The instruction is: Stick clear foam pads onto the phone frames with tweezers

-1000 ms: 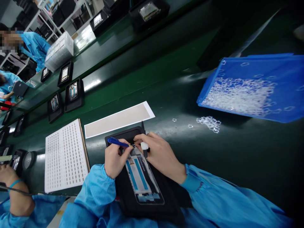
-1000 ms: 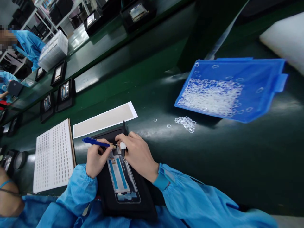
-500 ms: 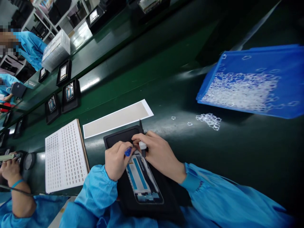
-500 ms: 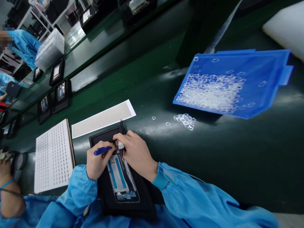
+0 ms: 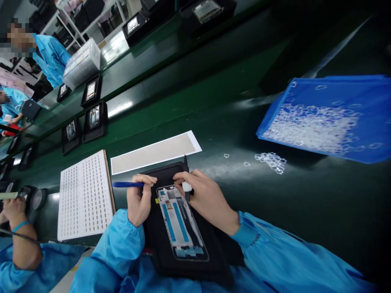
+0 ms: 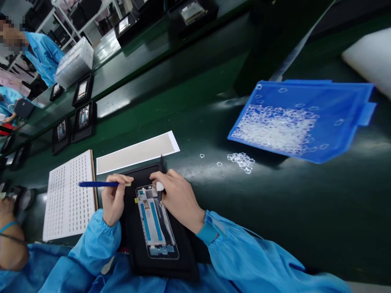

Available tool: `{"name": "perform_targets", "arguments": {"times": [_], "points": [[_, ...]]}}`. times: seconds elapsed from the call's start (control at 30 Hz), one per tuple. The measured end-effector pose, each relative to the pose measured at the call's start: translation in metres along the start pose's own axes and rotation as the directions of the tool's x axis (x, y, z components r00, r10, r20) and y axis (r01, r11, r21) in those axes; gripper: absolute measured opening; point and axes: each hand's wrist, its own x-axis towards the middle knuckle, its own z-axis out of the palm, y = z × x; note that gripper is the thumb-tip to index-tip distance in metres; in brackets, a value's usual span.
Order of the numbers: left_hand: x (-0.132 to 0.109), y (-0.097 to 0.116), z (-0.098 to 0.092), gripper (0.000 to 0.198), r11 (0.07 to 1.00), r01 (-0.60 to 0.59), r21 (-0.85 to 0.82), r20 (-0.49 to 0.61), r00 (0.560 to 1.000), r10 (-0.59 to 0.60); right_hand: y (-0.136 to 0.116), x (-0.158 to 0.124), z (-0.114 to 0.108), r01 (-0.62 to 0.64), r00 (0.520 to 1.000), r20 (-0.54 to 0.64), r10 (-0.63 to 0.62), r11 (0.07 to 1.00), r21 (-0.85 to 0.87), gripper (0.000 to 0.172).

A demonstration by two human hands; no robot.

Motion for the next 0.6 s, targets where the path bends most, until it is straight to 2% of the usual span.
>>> {"name": "perform_targets", "arguments": {"times": [0.07,0.1,0.17,0.23,0.27,0.33,0.5,0.6], "points": [[-0.005,0.001,-0.005,0.018,0.978,-0.145,0.149,0.145,0.982,0.124,0.001,0.001,-0.004,0.002,1.000,0.000,-0.002,0.999,0.053,0.018],[-0.008,0.000,-0.006,0.018,0.936,-0.236,0.261,0.232,0.957,0.176,0.002,0.001,-0.006,-0.001,1.000,-0.008,0.002,0.996,0.089,0.016],[-0.014,-0.004,-0.005,0.024,0.781,-0.403,0.478,0.374,0.897,0.234,0.005,0.002,-0.012,-0.026,0.998,-0.048,0.034,0.984,0.174,0.016],[-0.019,-0.009,-0.002,0.033,0.617,-0.512,0.597,0.461,0.849,0.258,0.007,0.003,-0.017,-0.074,0.987,-0.117,0.107,0.965,0.252,0.019],[-0.020,-0.011,-0.001,0.035,0.564,-0.540,0.625,0.488,0.834,0.257,0.009,0.003,-0.018,-0.097,0.978,-0.153,0.145,0.955,0.280,0.020],[-0.020,-0.013,0.001,0.038,0.526,-0.550,0.649,0.524,0.824,0.216,0.011,0.003,-0.016,-0.110,0.960,-0.216,0.179,0.948,0.299,0.023],[-0.015,-0.010,0.001,0.044,0.573,-0.477,0.666,0.574,0.819,0.015,0.017,0.006,-0.002,-0.050,0.966,-0.232,0.112,0.965,0.257,0.029],[-0.016,-0.011,-0.003,0.046,0.600,-0.443,0.666,0.577,0.816,-0.038,0.030,0.008,-0.009,-0.049,0.950,-0.292,0.110,0.976,0.210,0.034]]}}
